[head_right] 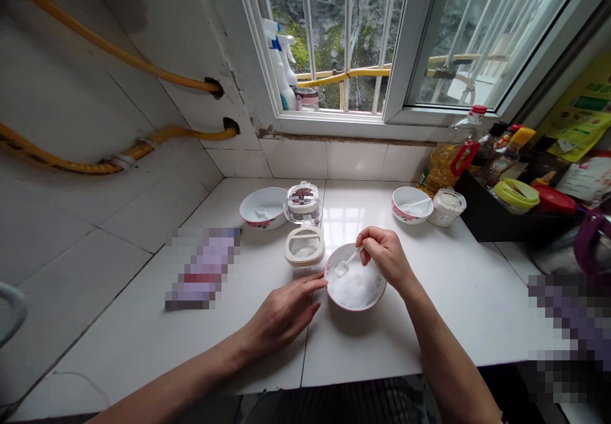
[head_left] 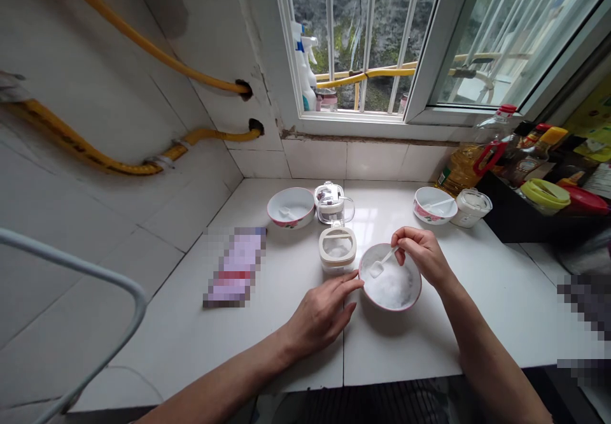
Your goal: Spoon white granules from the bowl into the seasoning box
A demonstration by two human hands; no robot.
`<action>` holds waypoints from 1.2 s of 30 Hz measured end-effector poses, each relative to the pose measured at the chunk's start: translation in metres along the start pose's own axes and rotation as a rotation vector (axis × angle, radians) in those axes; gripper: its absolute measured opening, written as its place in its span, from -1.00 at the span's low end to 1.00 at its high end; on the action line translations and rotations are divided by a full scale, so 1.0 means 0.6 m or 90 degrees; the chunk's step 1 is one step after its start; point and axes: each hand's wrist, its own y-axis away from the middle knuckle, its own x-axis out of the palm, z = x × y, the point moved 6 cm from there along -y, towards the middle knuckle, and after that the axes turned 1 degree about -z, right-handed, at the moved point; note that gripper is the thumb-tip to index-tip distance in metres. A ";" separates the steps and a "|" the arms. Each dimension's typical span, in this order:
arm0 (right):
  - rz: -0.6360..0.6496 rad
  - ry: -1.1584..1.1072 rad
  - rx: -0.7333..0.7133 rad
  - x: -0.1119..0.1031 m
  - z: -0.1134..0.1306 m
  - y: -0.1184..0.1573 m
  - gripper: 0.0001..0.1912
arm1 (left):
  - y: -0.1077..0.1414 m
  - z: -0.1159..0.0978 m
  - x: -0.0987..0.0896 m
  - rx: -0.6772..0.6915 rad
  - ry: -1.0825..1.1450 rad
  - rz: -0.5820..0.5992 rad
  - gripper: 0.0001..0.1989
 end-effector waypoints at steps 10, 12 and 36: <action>-0.026 -0.059 -0.020 0.001 -0.008 -0.004 -0.85 | -0.001 0.000 0.001 0.003 -0.001 -0.004 -0.63; -0.047 -0.053 -0.067 0.010 -0.001 0.003 -0.83 | -0.001 0.000 0.001 0.003 -0.003 -0.007 -0.63; -0.032 0.442 -0.365 0.028 0.034 0.024 -0.78 | 0.001 0.003 0.002 -0.004 0.004 0.004 -0.60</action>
